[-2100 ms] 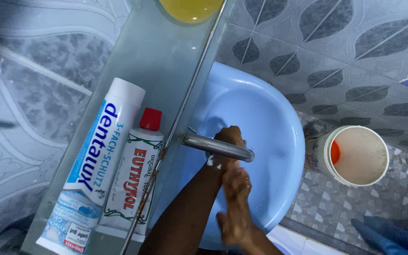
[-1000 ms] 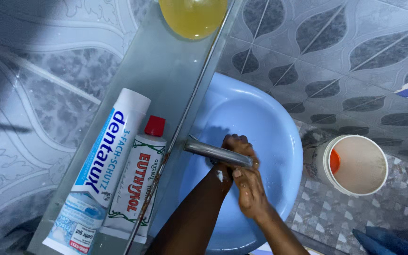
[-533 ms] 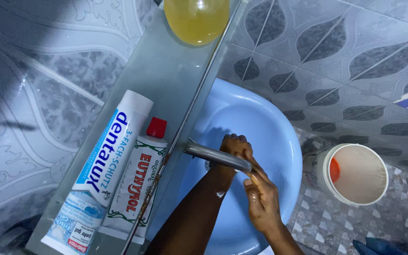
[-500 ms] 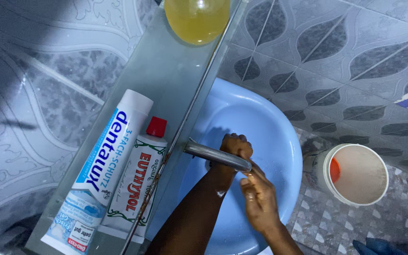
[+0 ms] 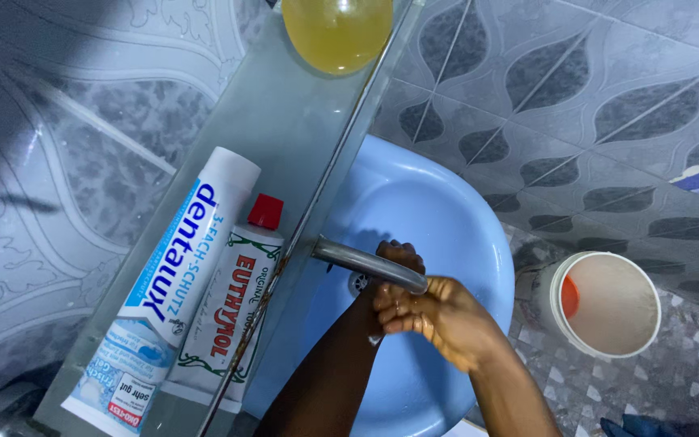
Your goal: The person places a brown bottle and a blue bottle on a bathroom shelf, then places a red toiletry bag on the same shelf. They pick up a black plastic bag from the floor and place it on the shelf. The person then washes their hands at the sink. Finally, they pick up a black rectangular case from a box on the floor and open it to reveal a syringe inside.
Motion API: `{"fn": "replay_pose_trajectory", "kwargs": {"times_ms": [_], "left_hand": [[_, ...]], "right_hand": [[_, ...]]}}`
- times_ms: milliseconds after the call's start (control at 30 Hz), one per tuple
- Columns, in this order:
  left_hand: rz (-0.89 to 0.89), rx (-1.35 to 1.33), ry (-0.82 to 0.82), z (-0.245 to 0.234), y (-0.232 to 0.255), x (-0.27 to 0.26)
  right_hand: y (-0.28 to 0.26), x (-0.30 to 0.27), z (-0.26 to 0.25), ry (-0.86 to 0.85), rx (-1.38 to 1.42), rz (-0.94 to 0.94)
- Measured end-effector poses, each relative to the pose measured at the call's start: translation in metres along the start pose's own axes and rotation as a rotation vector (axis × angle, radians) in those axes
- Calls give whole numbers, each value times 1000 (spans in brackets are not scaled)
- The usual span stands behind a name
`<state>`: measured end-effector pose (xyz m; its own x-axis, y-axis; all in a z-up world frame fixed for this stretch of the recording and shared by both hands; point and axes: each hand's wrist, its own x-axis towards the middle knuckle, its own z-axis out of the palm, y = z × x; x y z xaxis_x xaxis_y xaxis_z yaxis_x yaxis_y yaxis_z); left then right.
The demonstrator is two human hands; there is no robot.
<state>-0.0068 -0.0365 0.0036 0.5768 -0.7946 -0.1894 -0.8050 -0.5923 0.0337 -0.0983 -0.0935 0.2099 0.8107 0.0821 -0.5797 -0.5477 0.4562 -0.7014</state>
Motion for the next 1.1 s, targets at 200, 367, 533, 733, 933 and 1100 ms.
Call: {"fn": "replay_pose_trajectory", "kwargs": {"times_ms": [200,367,533,733,933,1100], "left_hand": [[19,-38,61,3,0,-2],[20,-152,73,-24,5,-3],[6,-103,9,-27,13,-4],[-3,-53,-53,-7,23,-6],[-15,-58,-48,-16,22,-6],[-58,-165,31,-39,12,-3]], "right_hand": [[2,-47,16,-40,-352,-28],[8,-16,5,286,-688,-100],[12,-4,-5,109,-163,-53],[1,22,-6,83,162,13],[25,-19,31,216,-509,-213],[65,-67,42,190,-1016,-843]]}}
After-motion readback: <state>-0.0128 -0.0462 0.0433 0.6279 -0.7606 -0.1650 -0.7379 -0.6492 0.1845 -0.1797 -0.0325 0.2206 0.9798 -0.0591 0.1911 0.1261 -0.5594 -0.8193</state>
